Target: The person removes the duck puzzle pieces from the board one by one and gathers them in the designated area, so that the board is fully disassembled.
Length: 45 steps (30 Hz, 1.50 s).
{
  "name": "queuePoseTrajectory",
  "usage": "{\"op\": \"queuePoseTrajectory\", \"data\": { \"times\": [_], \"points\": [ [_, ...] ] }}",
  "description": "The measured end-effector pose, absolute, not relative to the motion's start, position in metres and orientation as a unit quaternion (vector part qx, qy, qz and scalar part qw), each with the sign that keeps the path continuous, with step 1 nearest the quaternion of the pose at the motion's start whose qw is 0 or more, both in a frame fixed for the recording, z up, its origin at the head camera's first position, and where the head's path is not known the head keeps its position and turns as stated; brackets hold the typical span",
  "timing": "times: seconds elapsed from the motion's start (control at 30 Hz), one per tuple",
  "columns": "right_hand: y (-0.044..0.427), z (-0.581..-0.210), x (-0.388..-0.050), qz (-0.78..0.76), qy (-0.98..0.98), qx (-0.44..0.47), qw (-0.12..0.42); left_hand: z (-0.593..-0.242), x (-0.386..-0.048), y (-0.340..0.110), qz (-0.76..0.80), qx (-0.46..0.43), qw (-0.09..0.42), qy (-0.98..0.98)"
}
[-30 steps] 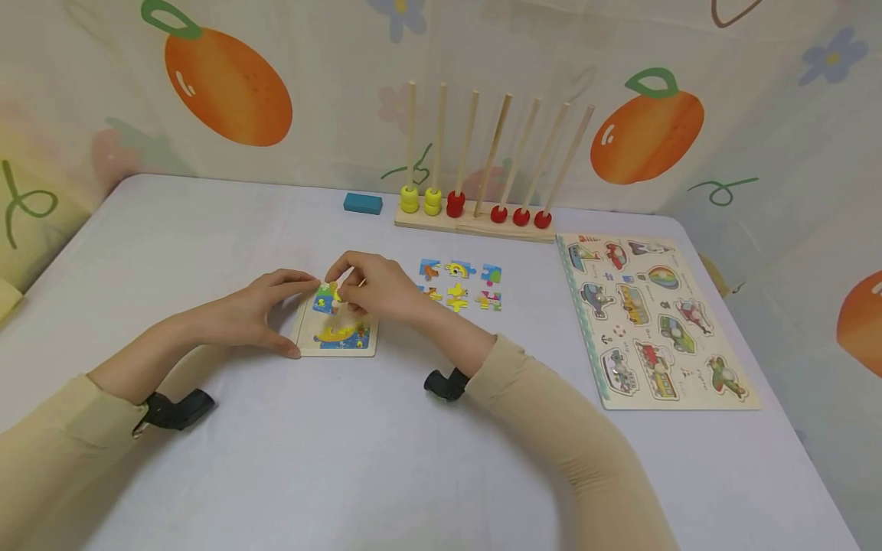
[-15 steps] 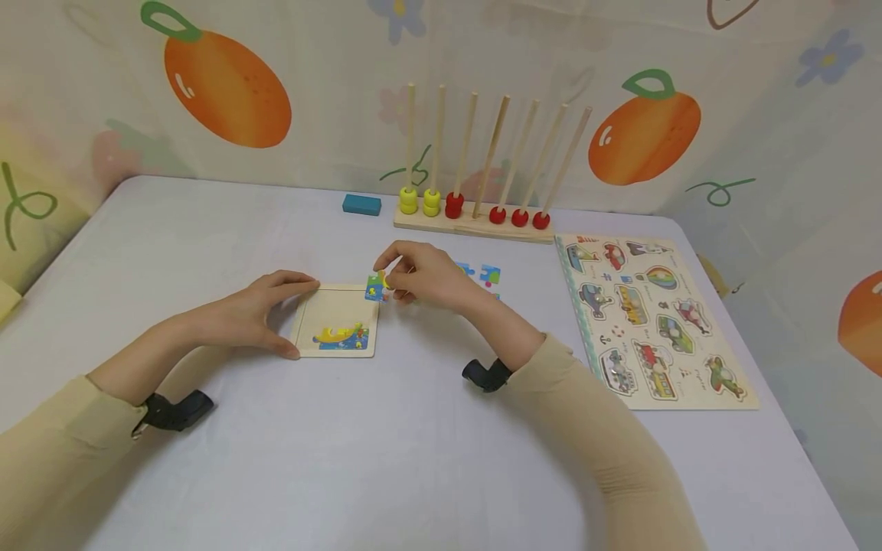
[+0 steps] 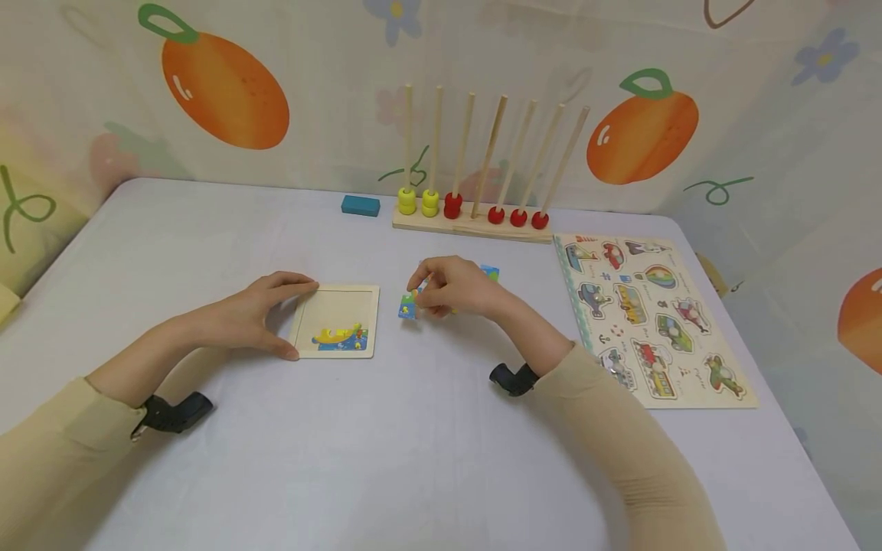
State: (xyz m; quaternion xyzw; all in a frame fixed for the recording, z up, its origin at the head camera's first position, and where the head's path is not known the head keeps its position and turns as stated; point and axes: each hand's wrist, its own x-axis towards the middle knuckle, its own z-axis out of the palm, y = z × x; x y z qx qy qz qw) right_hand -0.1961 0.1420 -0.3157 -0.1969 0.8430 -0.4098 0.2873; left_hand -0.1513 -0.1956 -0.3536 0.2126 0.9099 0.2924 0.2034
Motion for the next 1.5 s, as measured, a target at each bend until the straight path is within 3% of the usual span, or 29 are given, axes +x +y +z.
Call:
{"op": "queuePoseTrajectory", "data": {
  "times": [0.47,0.93,1.5],
  "points": [
    [0.148,-0.332,-0.197,-0.367,0.855,-0.194,0.311,-0.354,-0.150,-0.196,0.293,0.212,0.202,0.910],
    [0.144,-0.336,-0.196,-0.306,0.892,-0.207,0.259,-0.353,-0.150,-0.196,0.296,0.213,0.203,0.909],
    [0.142,-0.337,-0.194,-0.294,0.898,-0.215,0.247,-0.353,-0.151,-0.196,0.298,0.215,0.202,0.908]
  ]
}}
